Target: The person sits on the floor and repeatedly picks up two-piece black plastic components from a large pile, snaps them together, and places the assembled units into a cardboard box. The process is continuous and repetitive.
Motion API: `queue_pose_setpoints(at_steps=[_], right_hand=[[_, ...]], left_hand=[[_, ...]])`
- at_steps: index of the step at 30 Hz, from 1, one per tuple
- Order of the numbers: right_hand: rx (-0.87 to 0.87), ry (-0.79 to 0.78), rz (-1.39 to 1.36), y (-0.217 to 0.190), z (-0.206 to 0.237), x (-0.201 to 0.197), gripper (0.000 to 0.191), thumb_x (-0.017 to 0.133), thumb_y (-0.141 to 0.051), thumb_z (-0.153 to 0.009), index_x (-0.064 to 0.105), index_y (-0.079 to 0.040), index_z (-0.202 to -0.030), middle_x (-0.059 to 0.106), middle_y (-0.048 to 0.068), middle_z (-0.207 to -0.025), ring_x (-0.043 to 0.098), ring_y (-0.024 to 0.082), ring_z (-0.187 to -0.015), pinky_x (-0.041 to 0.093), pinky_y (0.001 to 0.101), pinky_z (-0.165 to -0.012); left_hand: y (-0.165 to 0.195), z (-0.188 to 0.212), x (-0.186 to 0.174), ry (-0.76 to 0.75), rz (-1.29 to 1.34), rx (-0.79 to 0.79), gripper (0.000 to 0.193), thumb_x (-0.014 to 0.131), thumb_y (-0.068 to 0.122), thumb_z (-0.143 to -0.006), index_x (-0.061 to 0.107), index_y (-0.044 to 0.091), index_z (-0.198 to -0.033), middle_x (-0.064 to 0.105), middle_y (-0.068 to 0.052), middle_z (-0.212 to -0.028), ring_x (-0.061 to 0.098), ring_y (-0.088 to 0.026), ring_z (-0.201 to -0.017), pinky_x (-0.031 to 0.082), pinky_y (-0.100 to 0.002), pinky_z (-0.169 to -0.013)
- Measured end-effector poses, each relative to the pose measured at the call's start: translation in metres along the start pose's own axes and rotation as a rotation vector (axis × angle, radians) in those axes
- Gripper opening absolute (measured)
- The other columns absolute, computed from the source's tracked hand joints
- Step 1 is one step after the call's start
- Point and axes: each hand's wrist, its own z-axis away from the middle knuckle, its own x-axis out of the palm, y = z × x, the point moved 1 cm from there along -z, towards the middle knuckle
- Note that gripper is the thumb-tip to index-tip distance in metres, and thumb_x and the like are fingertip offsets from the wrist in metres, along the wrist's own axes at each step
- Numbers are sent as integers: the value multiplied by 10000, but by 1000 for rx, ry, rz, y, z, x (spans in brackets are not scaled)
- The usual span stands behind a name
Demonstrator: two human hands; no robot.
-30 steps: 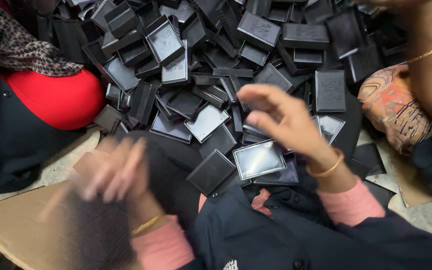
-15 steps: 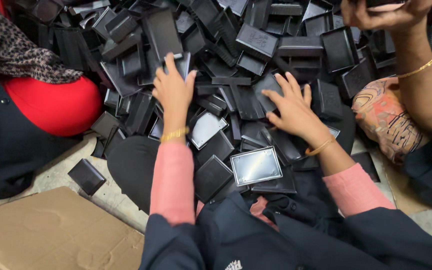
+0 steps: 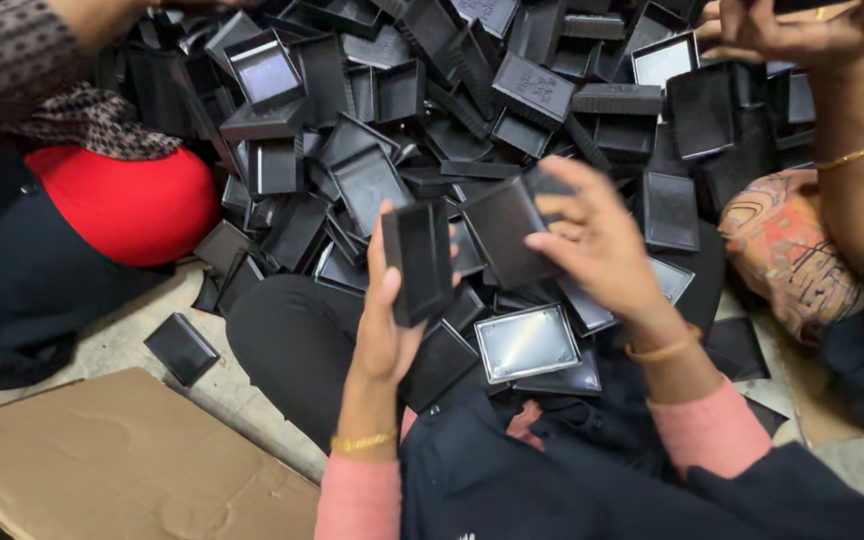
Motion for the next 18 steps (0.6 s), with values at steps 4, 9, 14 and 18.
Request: queue_pose_setpoints(at_steps=[4, 9, 14, 18], right_hand=[[-28, -50, -195, -3, 20, 14, 439, 766, -142, -1017, 533, -28, -1370, 590, 128, -1427, 582, 193, -1301, 489, 331, -1141], [-93, -137, 436, -11, 34, 42, 851, 890, -184, -756, 428, -42, -1456, 557, 137, -1338, 555, 220, -1244, 462, 355, -1039], [38, -26, 147, -20, 33, 47, 846, 882, -174, -777, 448, -61, -1494, 585, 123, -1379, 606, 223, -1289, 515, 370, -1076], [0, -38, 33, -20, 38, 61, 810, 866, -172, -801, 447, -35, -1480, 583, 136, -1396, 607, 224, -1291, 521, 367, -1072]], left_hand=[[-34, -15, 9, -125, 246, -20, 749, 565, 331, -966, 271, 152, -1631, 491, -129, -1497, 529, -262, -1353, 416, -402, -1167], [-61, -20, 8, 148, 74, 73, 464, 457, 426, -1129, 499, 51, -1399, 530, -95, -1384, 545, -216, -1298, 426, -403, -1159], [-68, -26, 2, 235, -99, 146, 455, 350, 424, -1136, 570, 46, -1259, 613, -121, -1321, 576, -222, -1219, 438, -395, -1113], [-62, -28, 12, 295, -245, 220, 499, 327, 446, -1131, 567, 29, -1263, 600, -87, -1316, 546, -206, -1251, 408, -372, -1140]])
